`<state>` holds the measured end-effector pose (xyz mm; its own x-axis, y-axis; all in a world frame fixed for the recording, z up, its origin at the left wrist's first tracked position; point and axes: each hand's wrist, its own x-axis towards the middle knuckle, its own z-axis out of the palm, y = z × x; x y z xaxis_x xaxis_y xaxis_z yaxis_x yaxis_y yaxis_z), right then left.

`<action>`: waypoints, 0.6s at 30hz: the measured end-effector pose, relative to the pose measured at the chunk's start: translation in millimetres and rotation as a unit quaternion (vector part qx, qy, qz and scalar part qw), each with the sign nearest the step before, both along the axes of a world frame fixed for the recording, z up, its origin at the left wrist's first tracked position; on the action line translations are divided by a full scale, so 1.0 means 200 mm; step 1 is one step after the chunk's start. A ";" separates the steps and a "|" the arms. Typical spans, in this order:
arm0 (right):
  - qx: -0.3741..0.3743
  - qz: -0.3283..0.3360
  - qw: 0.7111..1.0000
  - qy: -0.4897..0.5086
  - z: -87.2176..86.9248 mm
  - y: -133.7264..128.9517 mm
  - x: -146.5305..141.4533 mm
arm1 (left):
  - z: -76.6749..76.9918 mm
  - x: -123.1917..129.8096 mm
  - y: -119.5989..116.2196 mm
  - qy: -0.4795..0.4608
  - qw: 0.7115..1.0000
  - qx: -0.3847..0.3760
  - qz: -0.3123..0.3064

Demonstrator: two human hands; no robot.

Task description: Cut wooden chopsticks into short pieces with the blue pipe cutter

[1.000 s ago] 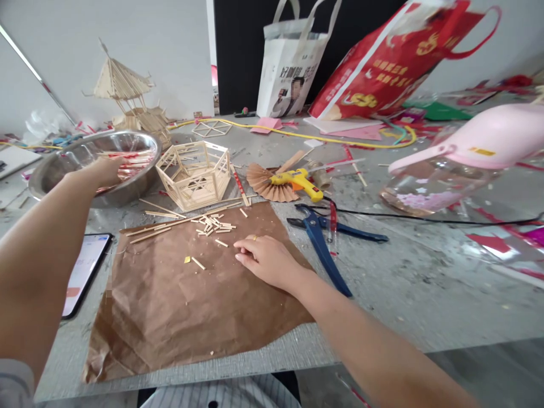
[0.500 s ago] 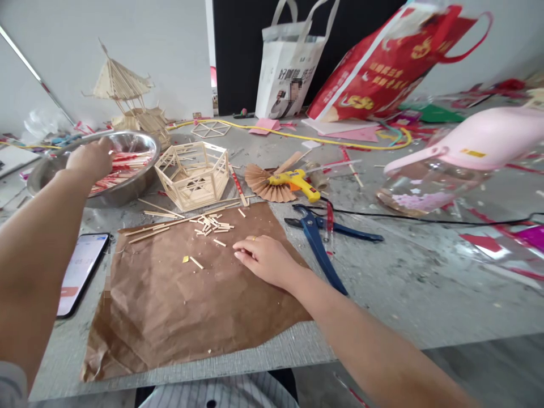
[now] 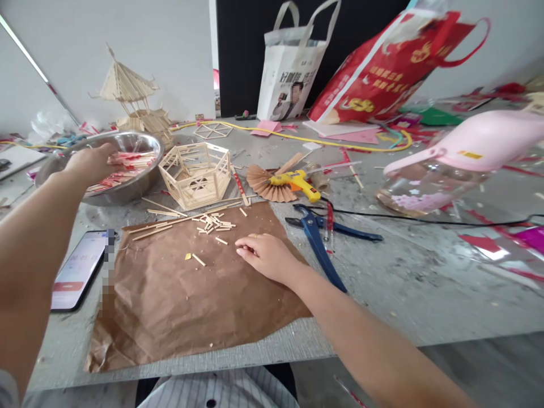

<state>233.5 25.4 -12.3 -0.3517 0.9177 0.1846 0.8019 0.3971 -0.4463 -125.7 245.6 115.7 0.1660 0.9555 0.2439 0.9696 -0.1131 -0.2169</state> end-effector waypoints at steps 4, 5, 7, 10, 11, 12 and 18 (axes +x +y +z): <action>-0.009 -0.004 1.000 -0.001 0.01 0.00 0.00 | 0.00 0.01 0.01 0.037 0.997 -0.050 -0.052; -0.010 -0.004 1.000 -0.002 0.01 0.00 0.00 | 0.01 0.01 0.00 0.037 0.997 -0.049 -0.048; -0.009 -0.004 1.000 -0.003 0.01 -0.01 0.00 | 0.03 0.02 -0.03 0.007 0.999 0.005 -0.037; -0.004 -0.002 1.000 -0.005 0.00 0.00 0.00 | 0.06 0.03 -0.09 -0.065 0.985 0.152 -0.039; -0.001 -0.001 1.000 -0.006 0.00 0.00 0.00 | 0.08 0.03 -0.11 -0.089 0.976 0.194 -0.043; 0.001 0.000 1.000 -0.007 0.00 0.00 0.00 | 0.10 0.03 -0.14 -0.115 0.966 0.226 -0.056; 0.017 0.005 1.000 0.000 0.00 -0.01 -0.01 | 0.27 0.10 -0.29 -0.407 0.832 0.349 -0.141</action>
